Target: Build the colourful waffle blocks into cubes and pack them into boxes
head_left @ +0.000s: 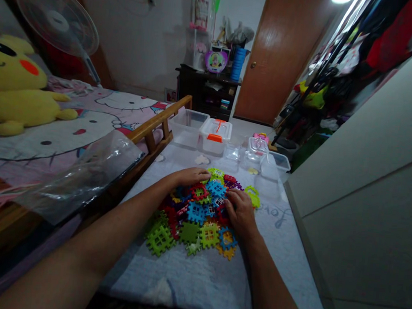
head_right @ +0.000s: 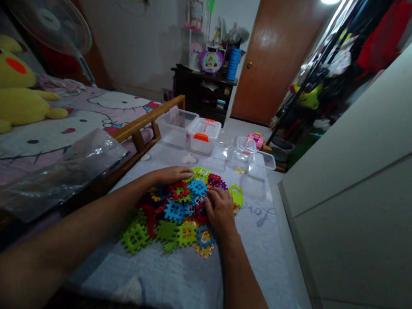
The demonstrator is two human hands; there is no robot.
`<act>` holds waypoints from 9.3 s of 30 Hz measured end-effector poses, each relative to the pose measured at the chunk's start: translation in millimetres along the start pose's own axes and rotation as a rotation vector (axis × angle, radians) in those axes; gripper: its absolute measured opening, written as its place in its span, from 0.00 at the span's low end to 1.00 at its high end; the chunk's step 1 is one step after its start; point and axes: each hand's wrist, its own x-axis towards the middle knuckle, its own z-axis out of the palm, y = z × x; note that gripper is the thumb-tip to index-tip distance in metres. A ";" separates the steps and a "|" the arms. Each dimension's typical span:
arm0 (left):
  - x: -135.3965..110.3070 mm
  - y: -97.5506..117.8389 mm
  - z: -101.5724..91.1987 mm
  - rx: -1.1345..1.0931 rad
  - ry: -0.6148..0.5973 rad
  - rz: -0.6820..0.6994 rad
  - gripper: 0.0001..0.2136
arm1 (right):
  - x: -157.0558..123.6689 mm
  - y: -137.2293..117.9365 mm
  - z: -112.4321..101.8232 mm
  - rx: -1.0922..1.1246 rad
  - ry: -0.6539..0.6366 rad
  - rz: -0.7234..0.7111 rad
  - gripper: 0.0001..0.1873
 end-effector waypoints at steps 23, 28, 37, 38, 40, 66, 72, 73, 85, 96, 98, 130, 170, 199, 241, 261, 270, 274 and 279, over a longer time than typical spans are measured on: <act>-112.5 -60.6 34.0 -0.471 0.545 -0.230 0.34 | 2.3 34.6 -13.6 0.294 0.056 0.408 0.19; -114.9 -61.4 33.0 -0.408 0.650 -0.222 0.32 | 2.2 44.4 -17.7 0.496 0.204 0.552 0.16; -116.3 -65.1 34.4 -0.385 0.668 -0.243 0.29 | -3.7 69.8 -27.0 0.298 0.190 0.586 0.13; -116.2 -65.7 34.7 -0.380 0.671 -0.243 0.29 | -4.7 72.0 -27.6 0.264 0.139 0.564 0.13; -116.1 -66.9 35.0 -0.371 0.671 -0.248 0.29 | -6.3 75.4 -28.1 0.200 0.051 0.516 0.15; -115.5 -67.3 35.2 -0.360 0.697 -0.261 0.25 | -6.9 95.1 -45.9 0.077 0.261 0.567 0.15; -115.6 -64.9 34.8 -0.339 0.701 -0.271 0.26 | -13.7 101.2 -31.1 -0.096 0.083 0.483 0.19; -115.6 -65.4 34.8 -0.331 0.701 -0.272 0.26 | -14.3 100.5 -30.1 -0.130 0.060 0.472 0.18; -115.6 -60.5 33.6 -0.307 0.697 -0.286 0.25 | -7.3 89.5 -42.4 -0.055 0.123 0.539 0.13; -117.3 -71.5 33.3 -0.291 0.637 -0.322 0.25 | -11.8 96.3 -56.7 -0.459 0.208 0.842 0.28; -117.1 -72.2 33.5 -0.291 0.639 -0.317 0.25 | -12.5 93.5 -57.0 -0.542 0.151 0.898 0.34; -116.9 -68.4 30.7 -0.249 0.656 -0.302 0.23 | 2.2 72.8 -25.8 -0.318 -0.121 0.522 0.22; -117.8 -69.8 32.1 -0.274 0.630 -0.300 0.25 | 1.6 76.4 -34.5 -0.444 -0.139 0.573 0.25; -118.6 -73.3 32.6 -0.256 0.598 -0.321 0.24 | -4.2 96.3 -52.1 -0.590 0.178 0.990 0.29; 78.5 54.5 27.7 0.194 -0.392 -0.024 0.26 | 9.1 64.4 -22.6 0.355 -0.052 0.439 0.16; 42.6 73.6 30.5 0.157 -0.332 0.109 0.26 | 6.7 60.6 -25.8 0.236 -0.138 0.387 0.17; -30.5 35.8 -15.8 0.154 0.042 0.030 0.28 | 3.4 69.1 -23.5 0.225 -0.009 0.469 0.18; -76.3 -9.6 -27.3 0.052 0.259 -0.154 0.32 | 4.4 58.2 -44.4 0.250 -0.160 0.376 0.12; -104.1 -51.7 -12.6 -0.261 0.442 -0.284 0.33 | 2.1 43.7 -64.6 0.360 -0.452 0.256 0.22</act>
